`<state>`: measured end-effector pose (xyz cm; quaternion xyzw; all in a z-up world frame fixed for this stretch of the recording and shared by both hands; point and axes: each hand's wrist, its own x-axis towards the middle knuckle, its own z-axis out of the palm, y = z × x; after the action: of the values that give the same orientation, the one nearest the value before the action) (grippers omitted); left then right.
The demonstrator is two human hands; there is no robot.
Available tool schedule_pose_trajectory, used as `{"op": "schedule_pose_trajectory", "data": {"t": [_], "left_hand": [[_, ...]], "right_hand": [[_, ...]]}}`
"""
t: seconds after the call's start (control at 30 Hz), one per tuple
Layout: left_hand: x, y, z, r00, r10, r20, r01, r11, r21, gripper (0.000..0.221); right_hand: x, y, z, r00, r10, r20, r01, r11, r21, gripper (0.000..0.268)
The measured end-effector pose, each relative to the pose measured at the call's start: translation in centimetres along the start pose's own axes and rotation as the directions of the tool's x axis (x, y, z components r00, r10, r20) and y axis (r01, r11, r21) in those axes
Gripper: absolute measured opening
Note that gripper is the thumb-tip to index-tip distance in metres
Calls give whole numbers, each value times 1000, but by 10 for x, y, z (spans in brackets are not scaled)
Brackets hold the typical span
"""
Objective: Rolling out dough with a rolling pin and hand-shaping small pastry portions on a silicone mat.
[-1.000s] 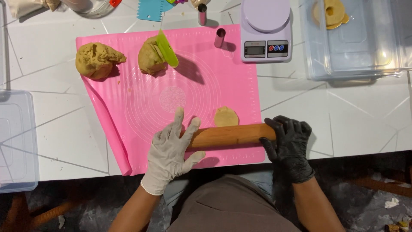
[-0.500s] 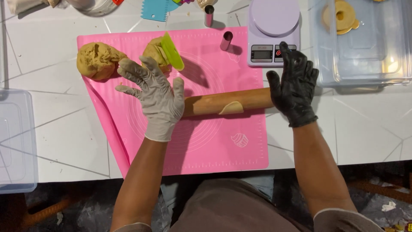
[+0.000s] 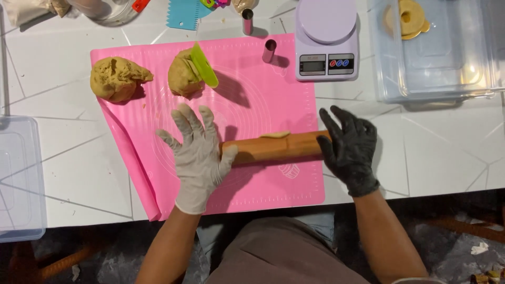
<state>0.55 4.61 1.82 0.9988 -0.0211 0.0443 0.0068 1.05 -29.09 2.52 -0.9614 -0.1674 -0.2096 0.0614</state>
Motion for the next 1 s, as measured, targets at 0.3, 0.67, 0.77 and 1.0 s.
{"op": "schedule_pose_trajectory", "data": {"t": [0.3, 0.67, 0.77, 1.0], "left_hand": [[-76, 3, -5, 916, 243, -318, -319, 924, -211, 102], [-10, -16, 17, 861, 244, -447, -378, 894, -241, 78], [24, -14, 8, 893, 198, -404, -316, 915, -250, 73], [14, -24, 23, 822, 310, -477, -488, 816, -310, 95]], "right_hand": [[-104, -16, 5, 999, 10, -52, -6, 998, 68, 60], [-34, 2, 0, 984, 81, 159, -91, 994, 55, 67], [-2, 23, 28, 980, 117, 158, -123, 992, 29, 55], [24, 30, 22, 995, -76, 67, 75, 997, 22, 50]]}}
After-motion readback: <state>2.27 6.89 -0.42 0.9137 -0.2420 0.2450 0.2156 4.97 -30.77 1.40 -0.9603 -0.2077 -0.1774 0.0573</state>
